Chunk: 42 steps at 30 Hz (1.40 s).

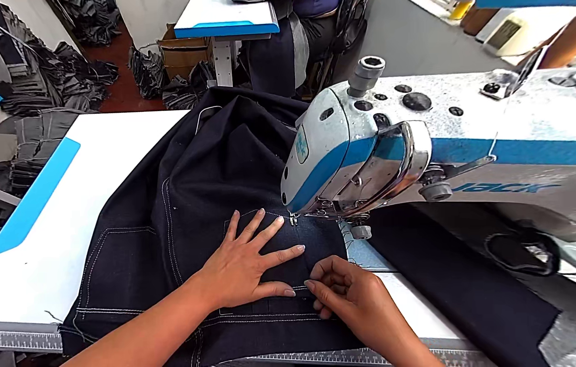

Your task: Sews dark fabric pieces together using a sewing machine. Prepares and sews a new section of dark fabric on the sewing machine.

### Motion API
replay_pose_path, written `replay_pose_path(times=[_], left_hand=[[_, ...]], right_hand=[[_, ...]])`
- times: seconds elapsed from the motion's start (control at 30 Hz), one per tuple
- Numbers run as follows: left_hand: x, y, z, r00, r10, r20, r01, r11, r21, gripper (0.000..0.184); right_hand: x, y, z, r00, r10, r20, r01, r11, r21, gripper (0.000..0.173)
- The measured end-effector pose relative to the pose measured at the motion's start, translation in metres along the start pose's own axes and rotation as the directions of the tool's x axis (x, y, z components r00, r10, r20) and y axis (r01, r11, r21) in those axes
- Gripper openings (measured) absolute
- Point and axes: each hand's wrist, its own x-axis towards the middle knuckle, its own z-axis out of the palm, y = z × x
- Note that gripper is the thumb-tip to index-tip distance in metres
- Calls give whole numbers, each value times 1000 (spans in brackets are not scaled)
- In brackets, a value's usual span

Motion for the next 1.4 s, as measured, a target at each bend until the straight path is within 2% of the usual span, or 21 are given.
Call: replay_pose_path(times=[0.03, 0.1, 0.13, 0.2, 0.3, 0.47, 0.6, 0.73, 0.83, 0.9, 1.03, 1.1, 1.13, 1.17, 1.23, 1.3, 1.4], left_hand=[[0, 0, 0, 1000, 3, -6, -3, 1000, 2, 65], [0, -1, 1, 1000, 3, -18, -3, 1000, -4, 61], [-1, -1, 1, 1000, 2, -22, -2, 1000, -10, 58], [0, -1, 1, 1000, -6, -12, 6, 1000, -24, 52], [0, -1, 0, 1000, -11, -14, 11, 1000, -29, 48], [1, -1, 3, 999, 6, -47, -5, 1000, 15, 51], [1, -1, 3, 999, 14, -53, -13, 999, 30, 53], [-4, -2, 2, 999, 14, -43, -12, 1000, 27, 57], [-28, -12, -3, 994, -81, -67, 83, 996, 32, 81], [-50, -24, -6, 985, -152, -84, 159, 983, 96, 89], [-71, -32, -20, 965, -260, 2, 255, 946, 202, 79], [-59, -17, -38, 927, -357, 112, 330, 921, 207, 67], [-47, -6, -44, 911, -394, 119, 374, 913, 165, 58], [-35, 7, -45, 918, -393, 56, 386, 917, 99, 48], [-13, 25, -33, 951, -295, -92, 294, 955, -30, 39], [-2, 27, -10, 978, -176, -113, 161, 978, -132, 48], [-6, 14, 6, 995, -78, -60, 75, 996, -38, 67]], right_hand=[[-2, 7, 1, 991, -128, -48, 117, 975, -191, 16], [-3, 22, -1, 916, -395, -71, 313, 814, -489, 27], [-2, 28, -4, 864, -503, -32, 408, 736, -540, 29], [0, 37, -14, 759, -644, 98, 595, 624, -507, 24], [4, 41, -23, 643, -733, 223, 729, 496, -471, 21], [6, 23, -15, 586, -762, 277, 711, 319, -626, 22], [3, 19, -7, 593, -767, 247, 670, 298, -680, 23], [-2, 22, -15, 587, -748, 310, 710, 292, -641, 19], [-5, 25, -23, 594, -732, 334, 728, 314, -609, 20], [-7, 27, -25, 606, -723, 333, 724, 327, -607, 21], [-9, 29, -21, 626, -723, 293, 699, 353, -622, 21], [-9, 31, -19, 636, -723, 268, 683, 367, -631, 21], [-10, 32, -19, 643, -721, 258, 677, 377, -632, 21], [-11, 32, -18, 650, -719, 247, 672, 392, -628, 21], [-11, 34, -18, 661, -717, 222, 665, 422, -617, 22], [-12, 37, -19, 670, -715, 199, 657, 446, -607, 22], [-14, 41, -22, 673, -712, 199, 666, 467, -581, 22]])
